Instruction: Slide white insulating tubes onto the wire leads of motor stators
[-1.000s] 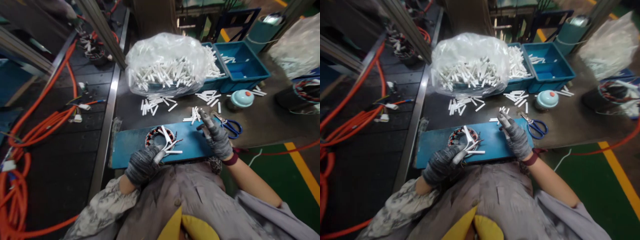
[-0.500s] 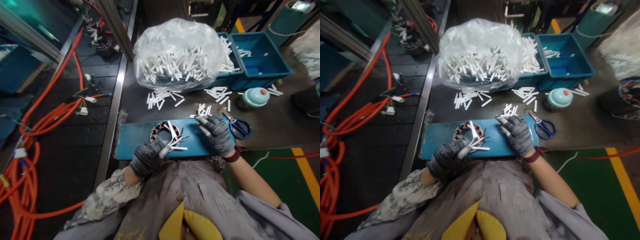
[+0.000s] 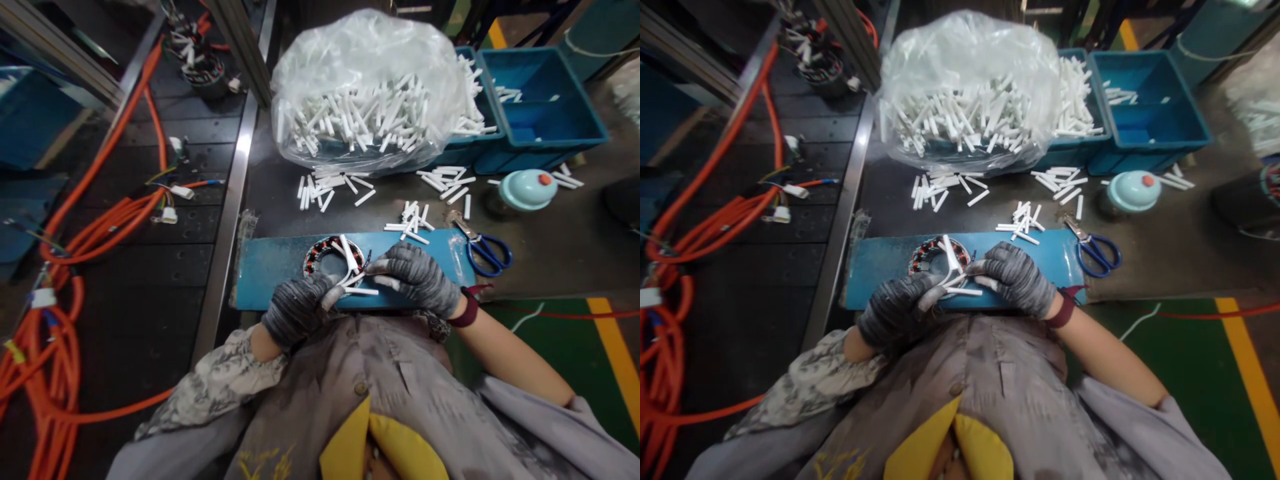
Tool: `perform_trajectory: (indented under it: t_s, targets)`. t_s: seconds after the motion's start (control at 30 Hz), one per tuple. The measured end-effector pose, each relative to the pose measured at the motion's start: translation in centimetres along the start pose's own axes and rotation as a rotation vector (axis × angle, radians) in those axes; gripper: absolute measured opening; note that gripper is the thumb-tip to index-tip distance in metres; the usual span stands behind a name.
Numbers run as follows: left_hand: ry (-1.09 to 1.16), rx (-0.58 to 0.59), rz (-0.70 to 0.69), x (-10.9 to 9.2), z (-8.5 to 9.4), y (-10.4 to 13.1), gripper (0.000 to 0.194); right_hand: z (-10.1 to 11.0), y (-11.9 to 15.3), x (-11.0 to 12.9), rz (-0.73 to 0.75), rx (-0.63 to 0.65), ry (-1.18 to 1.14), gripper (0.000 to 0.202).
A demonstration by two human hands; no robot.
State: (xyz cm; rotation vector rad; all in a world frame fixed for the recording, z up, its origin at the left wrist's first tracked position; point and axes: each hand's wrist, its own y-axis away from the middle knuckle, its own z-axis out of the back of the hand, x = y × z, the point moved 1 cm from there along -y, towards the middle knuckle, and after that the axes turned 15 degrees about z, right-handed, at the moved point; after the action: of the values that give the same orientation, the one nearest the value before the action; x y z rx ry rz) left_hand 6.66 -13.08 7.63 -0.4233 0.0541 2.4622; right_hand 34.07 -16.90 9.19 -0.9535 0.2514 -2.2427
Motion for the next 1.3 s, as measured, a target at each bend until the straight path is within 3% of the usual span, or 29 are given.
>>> perform_trajectory:
  t_s: [0.1,0.23,0.3,0.43,0.6,0.7,0.8,0.87,0.9,0.93,1.03,1.17,1.3]
  targets:
    - [-0.055,0.002,-0.068,0.3,0.1,-0.2,0.038,-1.4,-0.3,0.2,-0.146,0.087,0.114,0.041]
    - [-0.166,-0.011,-0.206,0.2,0.7,-1.0,0.041,-3.2,-0.6,-0.1,-0.309,0.169,-0.215,0.051]
    - [-0.189,0.060,-0.179,0.2,0.9,-1.4,0.040,-3.2,-0.7,-0.2,-0.320,0.158,-0.281,0.056]
    - [-0.180,0.183,-0.107,0.6,1.1,-1.8,0.040,-1.9,-0.5,-0.1,-0.347,0.048,-0.285,0.042]
    - [-0.169,0.182,-0.137,1.0,0.9,-2.0,0.044,-2.9,-1.0,0.2,-0.455,0.079,-0.589,0.062]
    - [-0.165,0.114,-0.153,0.5,1.4,-1.9,0.046,-3.5,-1.5,0.7,-0.490,0.068,-0.596,0.064]
    - [-0.229,-0.066,-0.183,-0.2,2.1,-1.4,0.041,-1.2,-1.8,0.1,-0.463,0.072,-0.336,0.051]
    - [-0.243,-0.186,-0.187,-0.4,2.1,-1.0,0.033,2.2,-1.8,-1.6,-0.541,0.029,0.081,0.035]
    - [-0.229,-0.224,-0.197,-0.4,1.8,-0.9,0.031,4.1,-1.6,-3.0,-0.654,0.021,0.326,0.033]
    - [-0.204,-0.246,-0.217,-0.3,1.5,-0.9,0.031,5.9,-1.5,-4.4,-0.776,0.033,0.561,0.033]
    - [-0.122,-0.198,-0.247,0.3,-0.1,-1.2,0.038,9.8,-1.4,-9.1,-0.902,0.042,0.763,0.038]
    - [-0.106,-0.101,-0.187,0.9,-1.6,-1.4,0.032,10.5,-1.5,-13.3,-0.887,0.153,0.790,0.032]
    - [-0.110,-0.201,-0.168,2.1,-0.8,-0.4,0.033,9.6,-1.4,-14.5,-0.850,0.195,0.791,0.028]
